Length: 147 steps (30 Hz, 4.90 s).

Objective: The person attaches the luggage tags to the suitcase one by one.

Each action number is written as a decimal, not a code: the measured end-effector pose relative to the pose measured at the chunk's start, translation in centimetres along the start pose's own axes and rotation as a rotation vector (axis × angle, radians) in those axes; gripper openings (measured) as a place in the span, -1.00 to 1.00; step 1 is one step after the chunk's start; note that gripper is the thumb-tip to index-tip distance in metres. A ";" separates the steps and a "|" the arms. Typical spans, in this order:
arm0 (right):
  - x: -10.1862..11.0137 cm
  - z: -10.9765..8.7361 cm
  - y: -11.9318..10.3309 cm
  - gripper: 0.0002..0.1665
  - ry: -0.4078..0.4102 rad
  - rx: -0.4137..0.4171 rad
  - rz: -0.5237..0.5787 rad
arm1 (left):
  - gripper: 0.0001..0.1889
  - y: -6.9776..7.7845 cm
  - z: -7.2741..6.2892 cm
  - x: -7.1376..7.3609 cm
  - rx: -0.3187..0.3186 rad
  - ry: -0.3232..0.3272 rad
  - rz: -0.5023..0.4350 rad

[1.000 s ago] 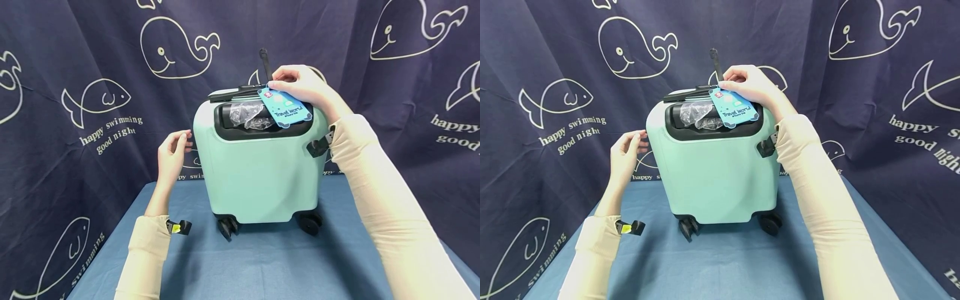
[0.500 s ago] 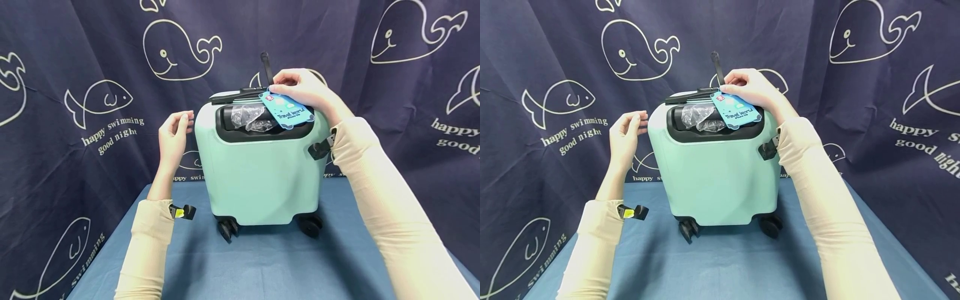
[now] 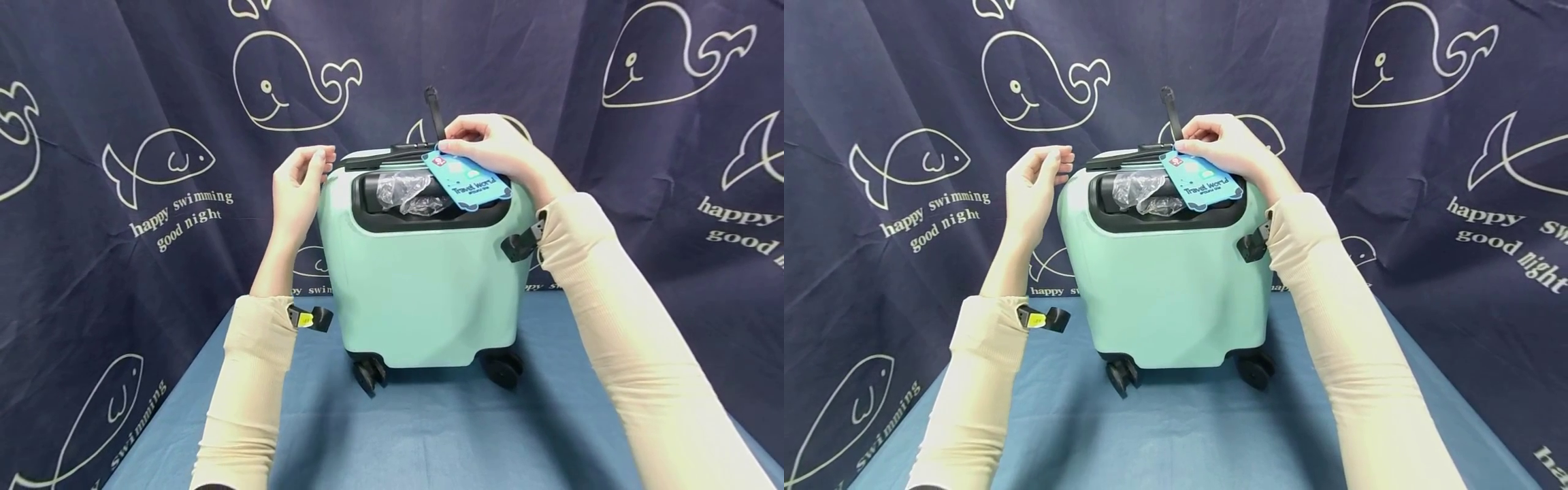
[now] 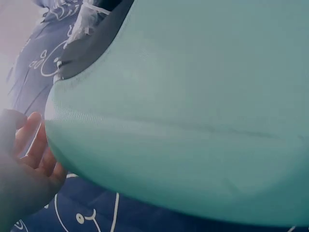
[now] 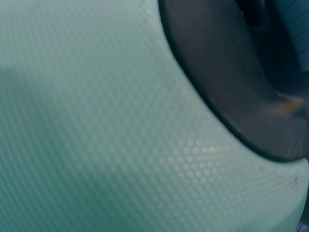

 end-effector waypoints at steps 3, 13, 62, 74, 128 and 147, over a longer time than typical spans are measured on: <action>0.1 0.0 0.0 -0.68 0.001 0.001 0.001 | -0.75 0.5 0.7 -0.9 0.013 -0.009 0.009; 0.3 -0.1 0.0 -0.67 -0.002 -0.007 -0.023 | -0.77 2.7 2.9 -4.2 -0.013 -0.047 0.199; -1.2 0.7 -1.3 -0.74 -0.007 0.055 0.021 | -0.54 -0.8 3.5 -14.4 0.178 -0.646 1.092; -1.4 0.8 -2.2 -0.73 -0.042 0.070 0.026 | -0.54 -0.3 3.2 -14.2 0.176 -0.684 1.048; -1.4 -0.1 -1.5 -0.74 -0.030 0.081 0.072 | -0.75 -0.1 3.7 -13.7 0.266 -0.512 0.583; -0.1 -0.3 -2.2 -0.82 0.094 0.076 0.174 | -0.85 0.1 4.4 -12.6 0.324 -0.413 0.354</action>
Point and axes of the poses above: each hand's wrist, its own z-axis towards the middle knuckle, its own x-axis out of the back of the hand, y = z × x, the point moved 10 cm from there along z, towards the middle knuckle, and after that the axes turned 11 degrees about x, right-handed, at the moved point
